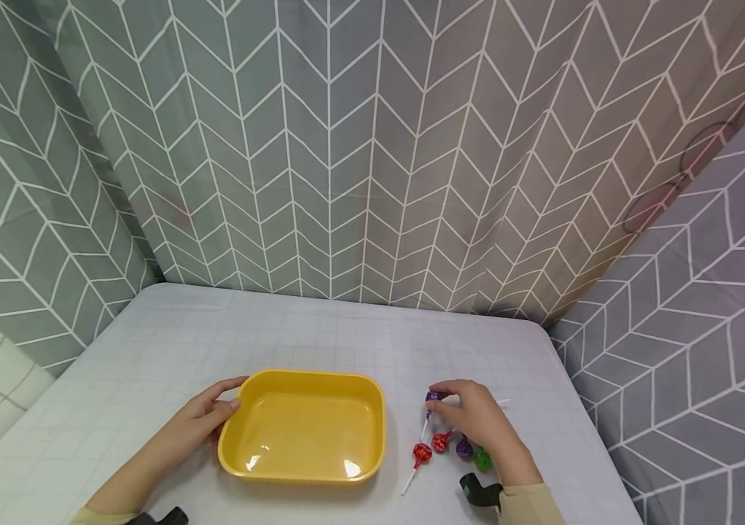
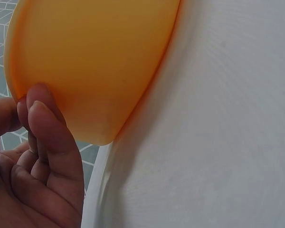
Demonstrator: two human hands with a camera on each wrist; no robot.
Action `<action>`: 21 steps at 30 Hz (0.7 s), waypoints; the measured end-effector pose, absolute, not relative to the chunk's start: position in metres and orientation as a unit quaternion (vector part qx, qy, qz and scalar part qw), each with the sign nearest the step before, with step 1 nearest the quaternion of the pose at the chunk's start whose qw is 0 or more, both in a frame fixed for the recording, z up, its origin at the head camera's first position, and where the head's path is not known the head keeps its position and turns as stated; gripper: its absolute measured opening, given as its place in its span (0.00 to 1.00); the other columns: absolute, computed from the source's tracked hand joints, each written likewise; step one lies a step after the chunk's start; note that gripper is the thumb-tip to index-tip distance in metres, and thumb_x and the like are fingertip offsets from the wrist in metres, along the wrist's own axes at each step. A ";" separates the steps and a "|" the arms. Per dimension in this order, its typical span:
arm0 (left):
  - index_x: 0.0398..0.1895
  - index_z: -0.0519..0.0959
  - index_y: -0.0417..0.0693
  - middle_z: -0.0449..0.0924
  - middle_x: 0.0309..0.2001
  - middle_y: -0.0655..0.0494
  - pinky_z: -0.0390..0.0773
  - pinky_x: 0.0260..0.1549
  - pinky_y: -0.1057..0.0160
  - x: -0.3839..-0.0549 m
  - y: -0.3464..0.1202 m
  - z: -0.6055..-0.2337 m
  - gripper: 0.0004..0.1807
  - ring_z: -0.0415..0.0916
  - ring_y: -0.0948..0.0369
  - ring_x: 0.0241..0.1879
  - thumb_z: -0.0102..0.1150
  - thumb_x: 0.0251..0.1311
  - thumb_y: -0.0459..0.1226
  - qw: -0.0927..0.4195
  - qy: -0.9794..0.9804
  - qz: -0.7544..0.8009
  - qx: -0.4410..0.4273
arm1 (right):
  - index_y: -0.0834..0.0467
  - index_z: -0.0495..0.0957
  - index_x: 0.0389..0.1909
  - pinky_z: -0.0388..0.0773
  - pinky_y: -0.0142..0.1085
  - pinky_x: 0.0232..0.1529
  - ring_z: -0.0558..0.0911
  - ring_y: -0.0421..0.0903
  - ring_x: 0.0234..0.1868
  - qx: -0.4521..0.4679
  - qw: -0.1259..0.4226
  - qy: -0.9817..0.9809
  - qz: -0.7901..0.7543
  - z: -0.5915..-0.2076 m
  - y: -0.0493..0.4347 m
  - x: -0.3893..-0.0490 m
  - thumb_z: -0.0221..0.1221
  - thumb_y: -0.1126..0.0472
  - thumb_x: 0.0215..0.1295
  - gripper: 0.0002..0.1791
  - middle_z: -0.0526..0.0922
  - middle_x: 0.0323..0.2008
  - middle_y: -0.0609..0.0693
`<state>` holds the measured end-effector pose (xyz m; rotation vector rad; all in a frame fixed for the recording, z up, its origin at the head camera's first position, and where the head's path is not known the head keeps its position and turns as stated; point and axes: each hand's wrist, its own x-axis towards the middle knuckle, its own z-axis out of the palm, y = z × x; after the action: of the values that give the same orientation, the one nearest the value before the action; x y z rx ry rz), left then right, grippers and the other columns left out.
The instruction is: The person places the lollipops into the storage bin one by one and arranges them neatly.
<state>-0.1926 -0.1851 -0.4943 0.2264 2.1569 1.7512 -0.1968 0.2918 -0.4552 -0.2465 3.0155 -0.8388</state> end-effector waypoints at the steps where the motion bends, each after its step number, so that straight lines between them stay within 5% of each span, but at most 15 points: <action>1: 0.74 0.59 0.51 0.81 0.34 0.40 0.77 0.24 0.61 -0.192 -0.185 -0.494 0.32 0.73 0.54 0.24 0.53 0.71 0.50 0.176 0.762 0.618 0.079 | 0.51 0.85 0.51 0.72 0.59 0.56 0.78 0.55 0.57 -0.076 0.000 0.960 -0.269 -0.455 0.291 -0.197 0.68 0.47 0.61 0.20 0.84 0.49 0.46; 21: 0.74 0.60 0.50 0.80 0.32 0.43 0.77 0.24 0.62 -0.192 -0.185 -0.495 0.35 0.73 0.54 0.23 0.55 0.69 0.52 0.170 0.762 0.621 0.074 | 0.53 0.85 0.52 0.75 0.53 0.55 0.79 0.51 0.54 -0.151 -0.031 0.948 -0.279 -0.429 0.254 -0.208 0.68 0.48 0.61 0.21 0.85 0.45 0.41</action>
<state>-0.1915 -0.1850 -0.4952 0.2116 2.1643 1.7649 -0.2081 0.2544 -0.4288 -0.4825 3.0371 -0.8951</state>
